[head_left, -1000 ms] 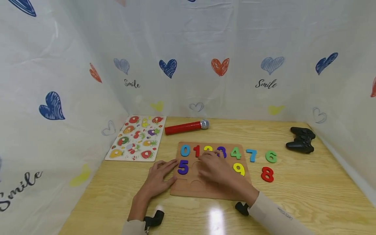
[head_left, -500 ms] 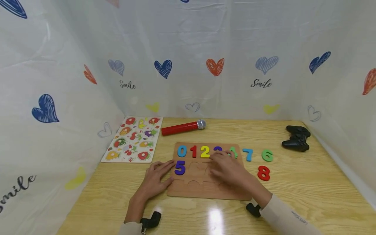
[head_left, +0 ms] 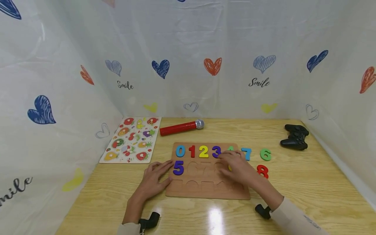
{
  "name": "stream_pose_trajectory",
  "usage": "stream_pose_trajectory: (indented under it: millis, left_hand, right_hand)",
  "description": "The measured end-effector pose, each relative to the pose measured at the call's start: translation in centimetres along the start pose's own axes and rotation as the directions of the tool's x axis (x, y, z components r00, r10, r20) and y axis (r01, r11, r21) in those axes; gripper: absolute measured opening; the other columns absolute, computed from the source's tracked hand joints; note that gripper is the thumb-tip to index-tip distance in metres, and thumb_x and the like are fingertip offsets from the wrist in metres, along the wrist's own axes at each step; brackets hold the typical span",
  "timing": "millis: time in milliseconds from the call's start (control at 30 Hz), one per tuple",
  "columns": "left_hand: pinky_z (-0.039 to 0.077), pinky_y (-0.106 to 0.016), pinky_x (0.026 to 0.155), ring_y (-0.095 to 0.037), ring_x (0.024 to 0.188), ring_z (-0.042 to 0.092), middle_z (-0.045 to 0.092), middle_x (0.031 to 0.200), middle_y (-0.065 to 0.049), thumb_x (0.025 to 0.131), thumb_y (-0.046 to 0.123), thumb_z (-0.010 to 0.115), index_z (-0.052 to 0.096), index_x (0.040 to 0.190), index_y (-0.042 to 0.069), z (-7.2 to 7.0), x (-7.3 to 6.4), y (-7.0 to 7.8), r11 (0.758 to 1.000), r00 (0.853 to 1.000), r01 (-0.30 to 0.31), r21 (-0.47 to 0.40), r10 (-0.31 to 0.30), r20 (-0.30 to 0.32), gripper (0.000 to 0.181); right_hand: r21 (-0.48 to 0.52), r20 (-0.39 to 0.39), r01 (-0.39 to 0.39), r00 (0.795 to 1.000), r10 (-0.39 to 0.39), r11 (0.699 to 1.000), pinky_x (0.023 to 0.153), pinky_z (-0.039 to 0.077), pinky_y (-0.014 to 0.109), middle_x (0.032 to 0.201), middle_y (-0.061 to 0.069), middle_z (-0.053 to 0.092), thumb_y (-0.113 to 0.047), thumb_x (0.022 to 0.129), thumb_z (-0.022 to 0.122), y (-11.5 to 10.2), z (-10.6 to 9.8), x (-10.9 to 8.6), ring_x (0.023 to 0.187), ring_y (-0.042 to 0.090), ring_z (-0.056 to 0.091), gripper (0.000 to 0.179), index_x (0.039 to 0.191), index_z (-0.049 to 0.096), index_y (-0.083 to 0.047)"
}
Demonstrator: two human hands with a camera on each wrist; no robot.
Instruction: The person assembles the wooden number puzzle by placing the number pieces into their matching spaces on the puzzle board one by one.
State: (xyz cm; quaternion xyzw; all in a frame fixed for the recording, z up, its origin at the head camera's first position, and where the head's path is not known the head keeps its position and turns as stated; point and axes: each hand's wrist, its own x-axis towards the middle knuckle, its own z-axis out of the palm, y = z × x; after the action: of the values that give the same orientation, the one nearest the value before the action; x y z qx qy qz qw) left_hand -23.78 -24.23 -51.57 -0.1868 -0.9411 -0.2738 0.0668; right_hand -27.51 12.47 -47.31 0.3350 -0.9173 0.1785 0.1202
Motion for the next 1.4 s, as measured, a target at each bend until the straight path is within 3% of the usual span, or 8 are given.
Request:
stream_pose_trajectory:
  millis: [167, 500, 900, 1400]
  left_hand:
    - [0.025, -0.062, 0.103, -0.031, 0.131, 0.036, 0.045, 0.154, 0.007, 0.095, 0.041, 0.065, 0.052, 0.149, 0.024, 0.1, 0.0, 0.0, 1.000, 1.000, 0.019, 0.003, -0.019, 0.014, 0.058]
    - [0.027, -0.063, 0.100, -0.031, 0.129, 0.038, 0.048, 0.152, 0.006, 0.095, 0.040, 0.066, 0.054, 0.147, 0.024, 0.2, -0.1, -0.2, 1.000, 1.000, -0.003, 0.007, 0.003, -0.021, 0.056]
    - [0.028, -0.064, 0.098, -0.032, 0.129, 0.039, 0.047, 0.152, 0.004, 0.094, 0.040, 0.067, 0.054, 0.147, 0.023, 0.2, 0.0, -0.2, 1.000, 1.000, -0.015, -0.001, 0.015, -0.026, 0.057]
    - [0.028, -0.061, 0.097, -0.030, 0.128, 0.039, 0.048, 0.152, 0.004, 0.093, 0.037, 0.068, 0.055, 0.147, 0.022, 0.3, 0.0, -0.1, 1.000, 0.999, -0.021, -0.005, 0.021, -0.031, 0.057]
  right_hand:
    - [-0.012, 0.002, -0.049, 0.999, 0.049, 0.999, 0.101, 0.027, 0.063, 0.121, 0.006, 0.068, -0.021, 0.083, 0.083, 0.7, -0.5, -0.8, 0.122, 0.033, 0.053, 0.046, 0.123, 0.068, -0.005]
    - [-0.053, 0.023, -0.117, 0.993, 0.119, 0.992, 0.099, 0.025, 0.063, 0.119, 0.007, 0.069, -0.022, 0.084, 0.082, 1.9, -1.3, -1.8, 0.124, 0.035, 0.052, 0.042, 0.120, 0.070, -0.005]
    - [-0.052, 0.012, -0.119, 0.993, 0.120, 0.992, 0.099, 0.028, 0.063, 0.120, 0.010, 0.068, -0.022, 0.083, 0.083, 3.6, -1.8, -3.0, 0.124, 0.037, 0.052, 0.045, 0.121, 0.069, -0.003]
    - [-0.017, 0.015, -0.149, 0.989, 0.149, 0.989, 0.101, 0.023, 0.066, 0.124, 0.012, 0.066, -0.019, 0.087, 0.079, 4.9, -2.6, -4.1, 0.124, 0.040, 0.050, 0.043, 0.125, 0.067, -0.004]
